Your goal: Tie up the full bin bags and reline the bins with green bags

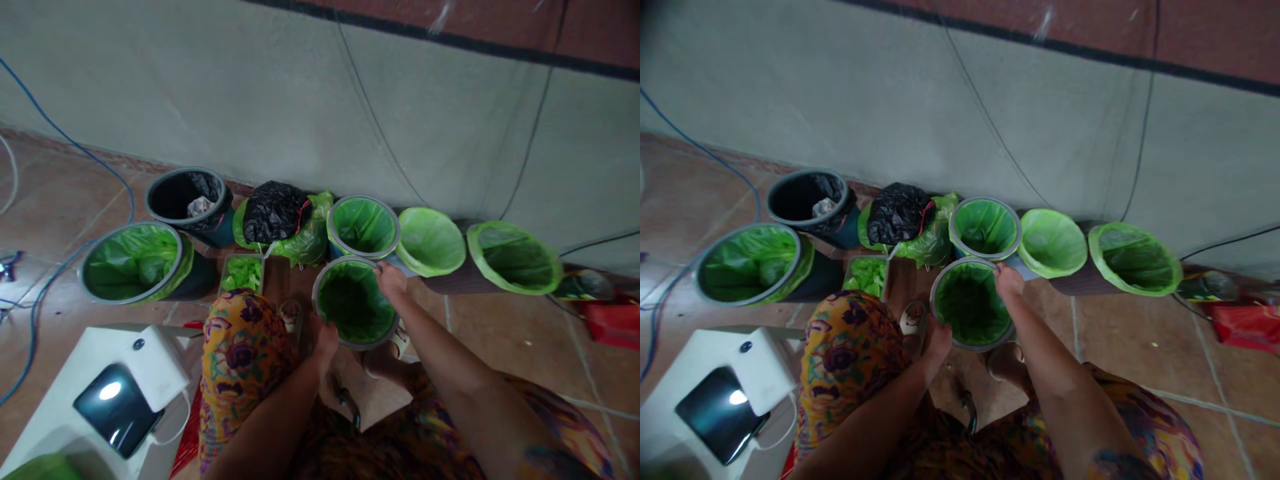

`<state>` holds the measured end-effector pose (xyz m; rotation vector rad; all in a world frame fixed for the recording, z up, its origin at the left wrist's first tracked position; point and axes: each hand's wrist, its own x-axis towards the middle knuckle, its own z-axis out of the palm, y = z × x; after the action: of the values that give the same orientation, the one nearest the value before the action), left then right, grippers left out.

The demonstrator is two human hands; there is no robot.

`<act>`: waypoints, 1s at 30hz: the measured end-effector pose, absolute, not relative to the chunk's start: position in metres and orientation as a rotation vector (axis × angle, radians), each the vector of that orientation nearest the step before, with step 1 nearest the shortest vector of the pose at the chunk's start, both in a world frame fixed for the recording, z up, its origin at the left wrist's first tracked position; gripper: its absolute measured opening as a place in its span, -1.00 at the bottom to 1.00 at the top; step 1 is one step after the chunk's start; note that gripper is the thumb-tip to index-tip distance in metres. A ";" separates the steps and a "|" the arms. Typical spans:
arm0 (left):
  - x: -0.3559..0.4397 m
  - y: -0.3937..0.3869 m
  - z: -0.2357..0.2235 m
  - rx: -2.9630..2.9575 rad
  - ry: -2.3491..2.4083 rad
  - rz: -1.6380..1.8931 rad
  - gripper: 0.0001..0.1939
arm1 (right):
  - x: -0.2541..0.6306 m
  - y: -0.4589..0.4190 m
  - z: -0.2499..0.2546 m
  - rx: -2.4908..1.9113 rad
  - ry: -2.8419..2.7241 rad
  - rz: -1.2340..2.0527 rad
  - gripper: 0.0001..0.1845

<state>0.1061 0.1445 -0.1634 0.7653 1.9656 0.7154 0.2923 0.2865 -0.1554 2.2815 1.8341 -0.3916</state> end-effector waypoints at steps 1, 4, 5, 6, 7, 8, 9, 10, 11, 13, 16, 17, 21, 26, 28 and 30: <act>0.106 0.145 -0.163 0.777 1.982 0.704 -0.60 | 0.293 0.286 -0.156 2.286 1.827 -0.380 -0.63; 0.106 0.146 -0.162 0.788 2.007 0.667 -0.62 | 0.294 0.285 -0.158 2.294 1.801 -0.370 -0.64; 0.106 0.146 -0.162 0.781 2.003 0.661 -0.63 | 0.294 0.285 -0.159 2.298 1.787 -0.372 -0.64; 0.106 0.147 -0.162 0.773 1.998 0.659 -0.62 | 0.294 0.284 -0.160 2.302 1.776 -0.373 -0.64; 0.106 0.147 -0.163 0.764 1.990 0.662 -0.61 | 0.294 0.284 -0.160 2.307 1.768 -0.375 -0.64; 0.107 0.146 -0.164 0.752 1.980 0.673 -0.60 | 0.294 0.283 -0.160 2.315 1.758 -0.376 -0.64; 0.107 0.146 -0.165 0.736 1.972 0.689 -0.58 | 0.294 0.283 -0.161 2.329 1.744 -0.376 -0.64; 0.108 0.146 -0.165 0.718 1.970 0.708 -0.55 | 0.295 0.282 -0.161 2.353 1.723 -0.372 -0.63; 0.109 0.146 -0.165 0.702 1.977 0.722 -0.51 | 0.296 0.280 -0.161 2.386 1.692 -0.368 -0.62; 0.110 0.146 -0.164 0.679 2.011 0.742 -0.46 | 0.299 0.275 -0.161 2.469 1.605 -0.373 -0.61; 0.111 0.146 -0.161 0.665 2.026 0.755 -0.50 | 0.304 0.257 -0.164 2.583 1.472 -0.439 -0.59; 0.111 0.146 -0.160 0.651 2.019 0.753 -0.53 | 0.305 0.248 -0.166 2.608 1.438 -0.468 -0.58; 0.109 0.147 -0.161 0.553 2.070 0.663 -0.56 | 0.308 0.207 -0.173 2.609 1.390 -0.592 -0.55; 0.109 0.146 -0.162 0.573 2.094 0.681 -0.56 | 0.312 0.193 -0.169 2.608 1.374 -0.638 -0.42; 0.111 0.145 -0.162 0.619 2.116 0.713 -0.57 | 0.310 0.205 -0.163 2.639 1.405 -0.618 -0.39; 0.111 0.145 -0.161 0.648 2.114 0.693 -0.59 | 0.306 0.223 -0.156 2.644 1.428 -0.602 -0.43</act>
<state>0.1112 0.1448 -0.1607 0.6481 2.1142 0.6928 0.3060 0.2232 -0.1560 2.6444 1.4285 -0.6021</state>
